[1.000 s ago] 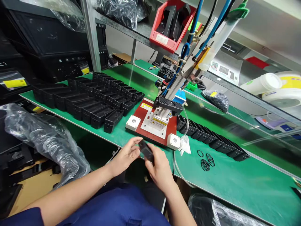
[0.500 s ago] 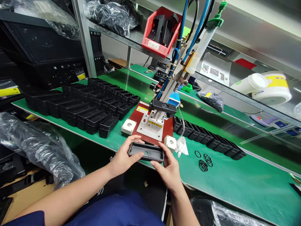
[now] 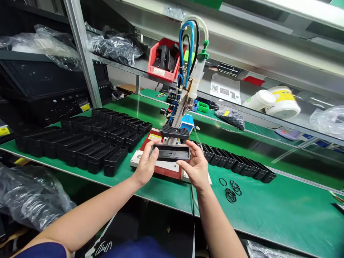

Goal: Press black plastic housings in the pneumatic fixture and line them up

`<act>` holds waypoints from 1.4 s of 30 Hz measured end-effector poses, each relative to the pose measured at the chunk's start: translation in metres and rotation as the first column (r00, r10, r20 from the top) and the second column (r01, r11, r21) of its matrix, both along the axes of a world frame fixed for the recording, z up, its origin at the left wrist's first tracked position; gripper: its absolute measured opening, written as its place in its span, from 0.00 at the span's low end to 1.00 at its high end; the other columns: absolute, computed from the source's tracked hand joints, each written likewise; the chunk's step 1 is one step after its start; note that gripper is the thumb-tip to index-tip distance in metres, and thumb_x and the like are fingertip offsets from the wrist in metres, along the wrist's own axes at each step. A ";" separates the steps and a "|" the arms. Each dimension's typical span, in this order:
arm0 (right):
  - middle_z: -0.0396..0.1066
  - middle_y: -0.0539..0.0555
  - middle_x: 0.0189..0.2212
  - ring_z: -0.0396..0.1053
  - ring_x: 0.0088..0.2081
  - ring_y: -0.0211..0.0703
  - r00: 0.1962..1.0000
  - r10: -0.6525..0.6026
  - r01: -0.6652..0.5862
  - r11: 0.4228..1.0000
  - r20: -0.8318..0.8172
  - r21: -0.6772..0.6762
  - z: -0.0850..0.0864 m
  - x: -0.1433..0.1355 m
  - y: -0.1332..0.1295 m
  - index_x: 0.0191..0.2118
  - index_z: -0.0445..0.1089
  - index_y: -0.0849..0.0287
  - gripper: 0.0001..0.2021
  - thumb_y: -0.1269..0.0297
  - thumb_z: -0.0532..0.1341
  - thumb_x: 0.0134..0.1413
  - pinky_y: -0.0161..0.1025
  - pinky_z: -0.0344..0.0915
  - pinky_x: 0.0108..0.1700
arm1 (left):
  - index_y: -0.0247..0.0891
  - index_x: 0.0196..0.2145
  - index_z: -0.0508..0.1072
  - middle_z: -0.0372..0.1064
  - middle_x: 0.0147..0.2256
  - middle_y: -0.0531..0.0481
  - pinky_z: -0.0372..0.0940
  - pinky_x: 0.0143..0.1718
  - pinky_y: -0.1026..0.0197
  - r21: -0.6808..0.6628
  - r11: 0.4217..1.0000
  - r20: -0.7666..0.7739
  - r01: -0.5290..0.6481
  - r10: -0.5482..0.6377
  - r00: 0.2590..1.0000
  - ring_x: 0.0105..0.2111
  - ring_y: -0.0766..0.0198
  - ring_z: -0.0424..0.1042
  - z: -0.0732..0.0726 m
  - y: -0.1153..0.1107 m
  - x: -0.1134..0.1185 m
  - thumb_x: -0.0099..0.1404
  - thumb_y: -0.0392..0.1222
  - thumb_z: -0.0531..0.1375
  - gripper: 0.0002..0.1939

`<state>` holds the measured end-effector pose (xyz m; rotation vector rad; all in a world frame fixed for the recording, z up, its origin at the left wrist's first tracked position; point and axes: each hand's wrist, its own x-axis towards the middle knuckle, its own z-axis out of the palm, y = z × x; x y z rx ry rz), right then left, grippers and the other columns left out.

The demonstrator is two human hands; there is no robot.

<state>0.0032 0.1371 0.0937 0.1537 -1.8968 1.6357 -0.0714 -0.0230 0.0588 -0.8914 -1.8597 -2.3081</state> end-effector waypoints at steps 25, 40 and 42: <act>0.67 0.60 0.52 0.67 0.52 0.51 0.977 -0.138 0.211 0.665 -0.161 0.716 -0.021 0.028 -0.011 0.62 0.56 0.52 0.30 0.67 0.63 0.55 0.49 0.70 0.51 | 0.43 0.47 0.60 0.69 0.45 0.49 0.66 0.45 0.60 0.180 0.983 0.146 0.042 -0.069 0.987 0.44 0.62 0.70 0.015 0.006 0.017 0.62 0.42 0.62 0.18; 0.72 0.57 0.47 0.67 0.51 0.52 0.994 -0.112 0.098 0.870 0.000 0.484 0.040 -0.094 0.073 0.48 0.73 0.56 0.24 0.53 0.69 0.44 0.51 0.61 0.57 | 0.37 0.38 0.72 0.72 0.37 0.45 0.64 0.46 0.54 -0.100 0.926 -0.500 -0.365 0.270 0.823 0.41 0.56 0.70 0.053 0.062 -0.098 0.68 0.43 0.52 0.11; 0.72 0.57 0.48 0.67 0.52 0.53 0.994 -0.109 0.092 0.885 0.010 0.456 0.032 -0.097 0.075 0.49 0.73 0.55 0.24 0.52 0.68 0.46 0.51 0.60 0.58 | 0.37 0.38 0.72 0.72 0.37 0.45 0.65 0.44 0.56 -0.087 0.928 -0.473 -0.362 0.282 0.835 0.40 0.58 0.71 0.047 0.066 -0.100 0.68 0.42 0.52 0.11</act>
